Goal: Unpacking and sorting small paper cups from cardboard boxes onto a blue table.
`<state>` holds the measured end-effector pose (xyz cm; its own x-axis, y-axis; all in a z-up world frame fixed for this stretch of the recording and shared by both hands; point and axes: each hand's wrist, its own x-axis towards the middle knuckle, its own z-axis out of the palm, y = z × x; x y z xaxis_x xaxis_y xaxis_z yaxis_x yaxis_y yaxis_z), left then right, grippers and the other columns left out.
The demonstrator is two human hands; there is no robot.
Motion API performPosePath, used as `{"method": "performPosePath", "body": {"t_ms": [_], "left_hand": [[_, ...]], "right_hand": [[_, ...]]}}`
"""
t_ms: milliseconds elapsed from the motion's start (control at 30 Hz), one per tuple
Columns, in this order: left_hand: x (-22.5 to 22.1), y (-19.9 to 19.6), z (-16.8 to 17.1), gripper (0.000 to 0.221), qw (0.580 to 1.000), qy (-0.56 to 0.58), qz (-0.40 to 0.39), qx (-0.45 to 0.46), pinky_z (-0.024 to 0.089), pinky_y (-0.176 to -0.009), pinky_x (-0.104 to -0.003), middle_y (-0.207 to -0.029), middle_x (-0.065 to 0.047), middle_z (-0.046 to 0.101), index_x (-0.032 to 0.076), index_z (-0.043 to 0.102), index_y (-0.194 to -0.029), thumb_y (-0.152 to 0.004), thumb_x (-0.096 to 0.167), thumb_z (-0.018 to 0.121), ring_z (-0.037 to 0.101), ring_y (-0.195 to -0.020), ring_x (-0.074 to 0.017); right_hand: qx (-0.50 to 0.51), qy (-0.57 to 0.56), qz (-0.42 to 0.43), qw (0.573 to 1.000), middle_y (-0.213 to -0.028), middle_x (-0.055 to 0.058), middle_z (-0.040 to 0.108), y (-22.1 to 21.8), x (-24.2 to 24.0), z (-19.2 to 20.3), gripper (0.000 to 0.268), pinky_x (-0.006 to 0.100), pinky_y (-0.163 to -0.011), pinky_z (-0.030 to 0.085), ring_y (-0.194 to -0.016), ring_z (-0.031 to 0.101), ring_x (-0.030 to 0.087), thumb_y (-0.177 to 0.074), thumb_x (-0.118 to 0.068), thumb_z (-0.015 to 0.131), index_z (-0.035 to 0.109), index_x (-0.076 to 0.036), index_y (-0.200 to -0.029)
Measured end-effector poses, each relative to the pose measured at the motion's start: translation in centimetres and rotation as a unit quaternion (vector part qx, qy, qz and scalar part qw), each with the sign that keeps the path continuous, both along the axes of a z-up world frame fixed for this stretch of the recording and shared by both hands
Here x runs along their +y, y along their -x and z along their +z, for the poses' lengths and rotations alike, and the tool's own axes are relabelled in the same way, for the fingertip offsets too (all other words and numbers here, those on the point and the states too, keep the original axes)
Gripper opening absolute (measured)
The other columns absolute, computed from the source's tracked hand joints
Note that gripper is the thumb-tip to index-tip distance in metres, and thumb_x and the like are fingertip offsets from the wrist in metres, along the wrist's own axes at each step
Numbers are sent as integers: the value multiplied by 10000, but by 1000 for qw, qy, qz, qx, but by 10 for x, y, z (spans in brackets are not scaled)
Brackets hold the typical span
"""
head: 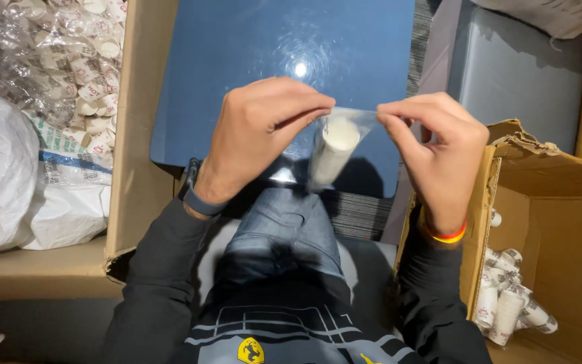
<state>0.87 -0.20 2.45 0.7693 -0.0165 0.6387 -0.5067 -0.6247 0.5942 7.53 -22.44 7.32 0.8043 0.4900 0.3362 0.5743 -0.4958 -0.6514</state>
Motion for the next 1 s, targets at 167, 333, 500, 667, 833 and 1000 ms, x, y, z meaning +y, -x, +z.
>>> {"method": "performPosePath", "body": {"t_ms": [167,333,500,667,833,1000], "left_hand": [[-11,23,27,154,997,-8,20,-73,562,-741,-290,-1031,-66,778,65,787,-1102,-949,74,801,732,-858,-193],[-6,16,-3,170,998,57,12,-15,575,-737,-257,-1015,-75,777,59,779,-1097,-932,63,816,750,-866,-168],[2,-9,-44,140,970,230,-23,77,615,-809,-236,-1038,-78,778,30,758,-1100,-966,-11,750,754,-934,-123],[10,-17,-40,161,883,418,-139,160,597,-803,-241,-1013,-100,750,48,590,-1077,-996,-6,719,708,-901,-108],[12,-19,-40,240,824,488,-179,226,534,-718,-210,-998,-109,748,95,492,-1013,-988,31,722,652,-820,-73],[5,-22,-48,274,860,449,-118,212,526,-659,-192,-965,-88,756,96,496,-1000,-969,67,767,654,-775,-52]], "right_hand": [[-84,-114,-17,990,-999,80,701,28,-13,6,156,214,-644,421,-814,604,90,-939,54,811,754,-20,-1064],[-51,-107,6,993,-1004,68,743,20,-16,-19,140,186,-616,417,-781,633,72,-974,41,813,768,-30,-1085],[-40,-101,9,994,-1063,77,781,0,-4,-38,80,212,-656,466,-844,673,92,-992,6,800,783,-14,-1068],[-27,-138,18,990,-1088,82,775,-3,-3,-46,98,213,-709,519,-889,696,92,-998,7,785,775,-16,-1093],[-18,-174,37,984,-1120,88,772,-6,-3,-53,113,220,-763,547,-944,712,105,-1010,15,775,770,-15,-1119],[0,-172,40,984,-1082,77,763,-8,4,-63,109,223,-752,542,-936,700,104,-1000,15,772,770,-14,-1105]]}}
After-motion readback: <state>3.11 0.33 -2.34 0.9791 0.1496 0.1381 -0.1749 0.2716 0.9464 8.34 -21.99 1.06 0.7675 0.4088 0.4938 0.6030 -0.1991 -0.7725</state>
